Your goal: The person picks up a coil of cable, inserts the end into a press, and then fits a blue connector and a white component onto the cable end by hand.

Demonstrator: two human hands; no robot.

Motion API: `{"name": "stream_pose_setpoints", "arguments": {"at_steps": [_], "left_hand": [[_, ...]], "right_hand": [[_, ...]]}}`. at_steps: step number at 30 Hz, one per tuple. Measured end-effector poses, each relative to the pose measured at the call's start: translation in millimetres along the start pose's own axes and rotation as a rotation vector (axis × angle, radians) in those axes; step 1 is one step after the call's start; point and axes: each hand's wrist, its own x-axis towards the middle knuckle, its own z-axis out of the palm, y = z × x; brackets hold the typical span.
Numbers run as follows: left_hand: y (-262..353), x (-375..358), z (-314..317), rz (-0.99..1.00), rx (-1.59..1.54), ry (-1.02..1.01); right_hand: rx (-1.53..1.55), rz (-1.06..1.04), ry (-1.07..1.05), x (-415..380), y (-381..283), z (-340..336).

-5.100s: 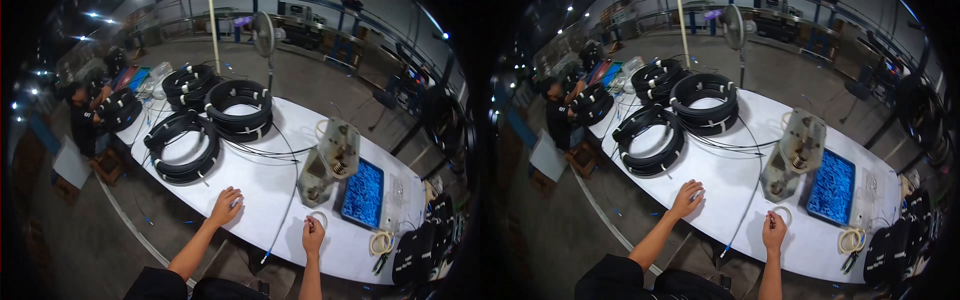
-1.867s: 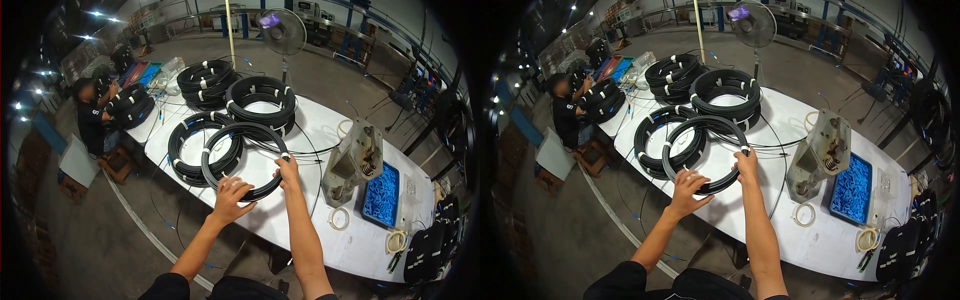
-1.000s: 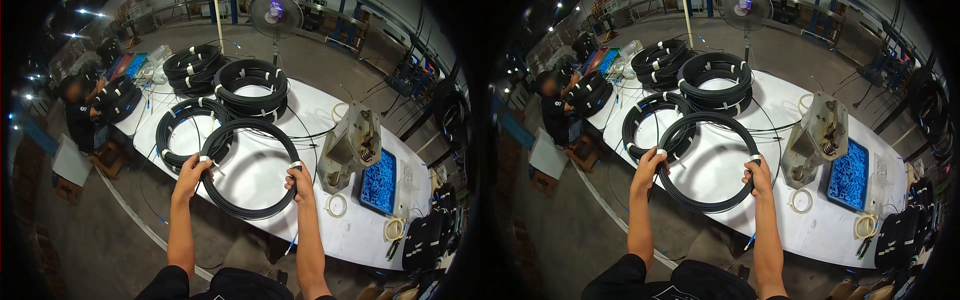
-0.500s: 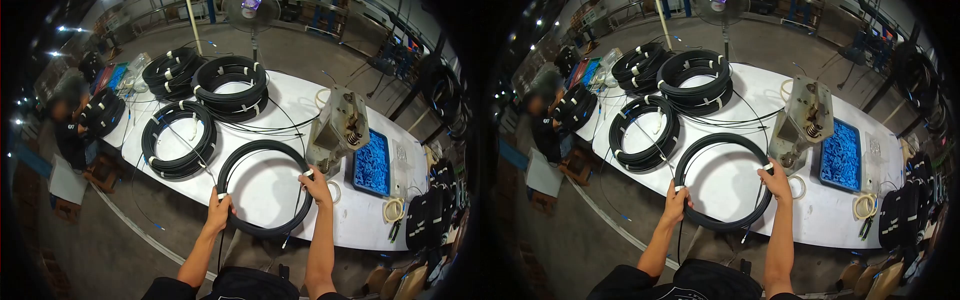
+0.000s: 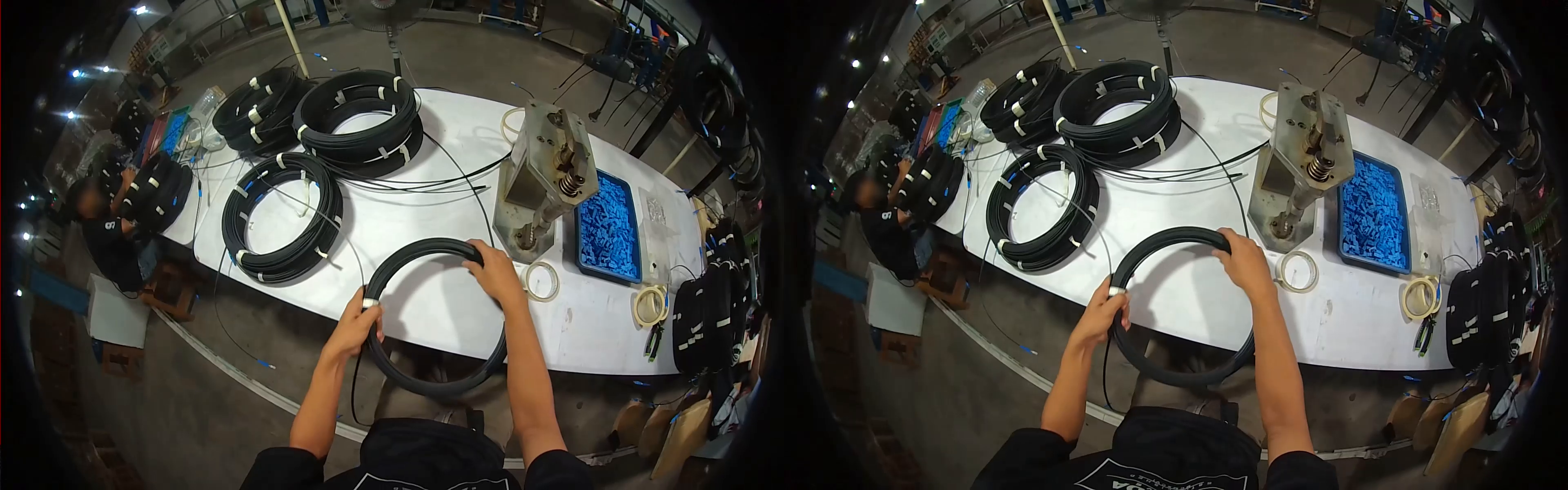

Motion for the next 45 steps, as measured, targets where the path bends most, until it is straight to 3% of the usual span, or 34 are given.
{"name": "stream_pose_setpoints", "arguments": {"at_steps": [6, 10, 14, 16, 20, 23, 26, 30, 32, 34, 37, 42, 45], "left_hand": [[22.7, 57.2, -1.8, 0.063, 0.233, -0.086], [31.6, 79.6, 6.7, 0.122, 0.260, 0.092], [28.4, 121.7, -0.5, 0.352, 0.093, 0.303], [29.6, 124.5, 2.4, 0.442, 0.641, 0.288], [17.9, 115.1, 15.5, 0.608, 0.721, 0.209], [30.8, 91.5, 14.2, 0.505, 0.737, 0.129], [1.2, 81.1, 3.2, 0.537, 0.649, 0.251], [6.4, 53.6, 16.7, 0.563, 0.712, 0.219], [0.1, 61.3, 11.3, 0.471, 0.434, 0.387], [1.0, 66.2, 6.2, 0.466, 0.429, 0.376], [5.6, 68.8, 4.1, 0.505, 0.723, 0.260], [7.6, 106.3, -13.1, 0.606, 0.695, 0.149], [40.3, 120.8, 15.3, 0.474, 0.600, 0.091]], "right_hand": [[-0.148, 0.139, 0.059, -1.3, 8.3, -9.3], [-0.199, 0.103, 0.043, -4.9, 15.2, -8.2], [-0.217, 0.006, 0.090, -5.4, 15.8, -2.6], [-0.220, 0.009, 0.103, -3.8, 15.2, 0.0], [-0.289, 0.030, 0.075, -5.8, 12.9, 0.4], [-0.295, -0.001, 0.077, -7.2, 13.1, 1.9], [-0.337, -0.062, 0.048, -11.1, 5.7, 3.6], [-0.351, -0.059, -0.008, -6.9, 3.5, 4.8], [-0.337, -0.052, -0.005, -8.6, 6.6, 4.5], [-0.322, -0.054, 0.003, -7.0, 3.2, 1.1], [-0.281, -0.016, 0.007, -9.2, -1.4, -0.2], [-0.350, -0.129, 0.105, -6.0, 12.8, 8.0], [-0.389, -0.173, 0.138, -3.0, 19.1, 6.5]]}}
